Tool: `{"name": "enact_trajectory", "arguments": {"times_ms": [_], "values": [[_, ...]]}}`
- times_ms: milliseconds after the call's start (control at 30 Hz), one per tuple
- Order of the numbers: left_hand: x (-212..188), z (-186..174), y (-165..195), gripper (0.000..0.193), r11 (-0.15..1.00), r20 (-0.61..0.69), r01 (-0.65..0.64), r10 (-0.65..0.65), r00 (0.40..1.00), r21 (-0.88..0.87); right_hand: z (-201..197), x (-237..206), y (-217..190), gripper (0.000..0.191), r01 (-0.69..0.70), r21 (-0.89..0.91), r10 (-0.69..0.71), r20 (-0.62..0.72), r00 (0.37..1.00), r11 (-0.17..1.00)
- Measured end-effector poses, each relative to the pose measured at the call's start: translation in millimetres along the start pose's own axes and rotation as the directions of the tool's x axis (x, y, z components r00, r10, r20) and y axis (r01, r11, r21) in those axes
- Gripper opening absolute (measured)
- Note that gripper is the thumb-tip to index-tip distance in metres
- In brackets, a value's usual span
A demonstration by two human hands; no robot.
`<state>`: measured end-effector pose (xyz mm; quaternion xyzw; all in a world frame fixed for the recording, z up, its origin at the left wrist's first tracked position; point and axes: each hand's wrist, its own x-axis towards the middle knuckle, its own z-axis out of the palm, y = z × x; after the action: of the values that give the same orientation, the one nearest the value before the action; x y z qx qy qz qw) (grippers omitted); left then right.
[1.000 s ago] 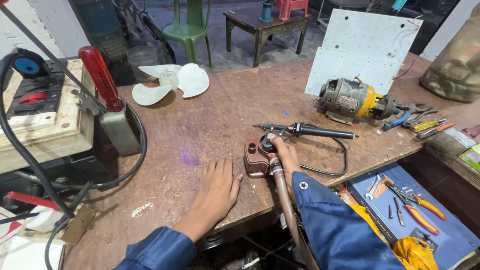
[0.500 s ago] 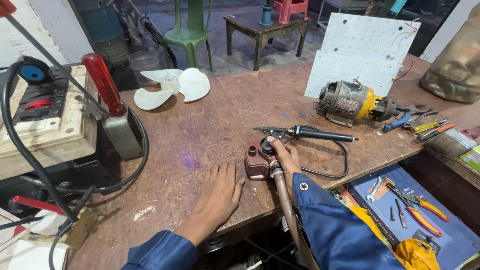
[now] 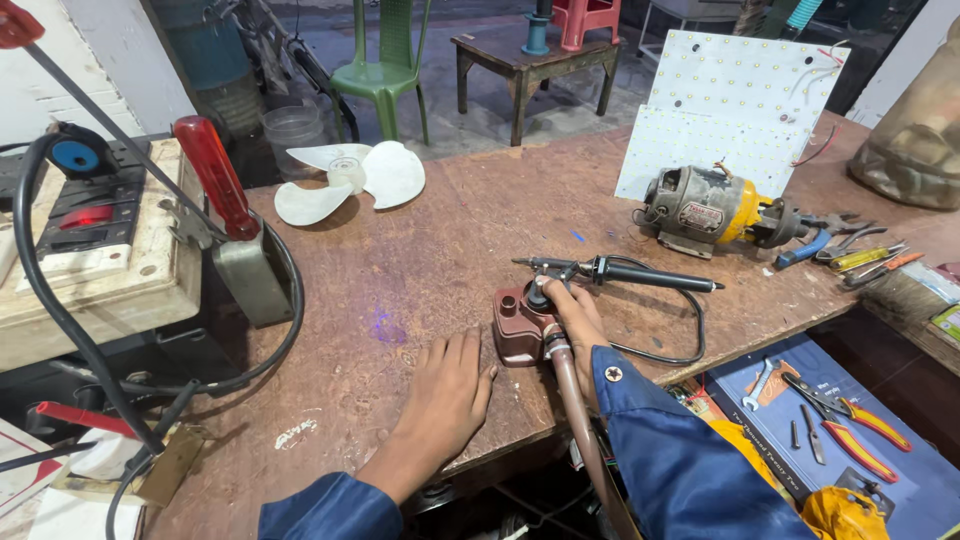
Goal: The person works on a small electric water pump at a workbench. They fit the orange impeller into the pump housing, press the housing together over the hose, pick up and reposition a soldering iron, and use pliers to handle a small orange-capped component.
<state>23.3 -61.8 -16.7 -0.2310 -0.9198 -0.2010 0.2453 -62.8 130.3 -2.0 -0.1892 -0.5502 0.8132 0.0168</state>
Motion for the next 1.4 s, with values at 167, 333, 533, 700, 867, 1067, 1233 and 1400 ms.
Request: {"name": "enact_trajectory", "arguments": {"times_ms": [167,333,533,700,867,1067,1233,1400], "values": [[-2,-3,2,0.054,1.000,-0.032,-0.003,0.003,0.999,-0.009,0,0,0,0.058,-0.010,0.046,0.010,0.005,1.000,0.999],[-2,-6,3,0.052,1.000,-0.010,0.003,-0.003,1.000,-0.018,1,1,2,0.064,0.003,0.082,-0.004,0.006,1.000,0.997],[-1,-4,3,0.055,1.000,0.001,0.003,-0.003,1.000,0.003,0,4,3,0.065,-0.010,0.027,0.011,-0.030,0.999,1.000],[-2,-3,2,0.056,1.000,-0.008,-0.002,0.002,1.000,-0.013,0,2,0,0.067,-0.019,0.054,0.018,0.010,1.000,0.998],[-2,-4,2,0.055,1.000,-0.004,-0.001,0.001,1.000,-0.019,0,-6,-8,0.069,-0.042,0.073,0.038,0.056,0.998,0.996],[-1,-5,2,0.054,1.000,-0.001,-0.002,0.002,1.000,-0.012,0,-6,-11,0.066,-0.066,0.022,0.065,0.015,0.998,0.998],[-1,-4,2,0.054,1.000,-0.011,-0.008,0.008,1.000,-0.002,-2,-4,-10,0.065,-0.052,0.050,0.050,0.044,0.998,0.997],[-1,-3,1,0.054,1.000,-0.011,-0.005,0.005,1.000,-0.011,-1,-6,-12,0.062,-0.057,0.078,0.052,0.060,0.997,0.995]]}}
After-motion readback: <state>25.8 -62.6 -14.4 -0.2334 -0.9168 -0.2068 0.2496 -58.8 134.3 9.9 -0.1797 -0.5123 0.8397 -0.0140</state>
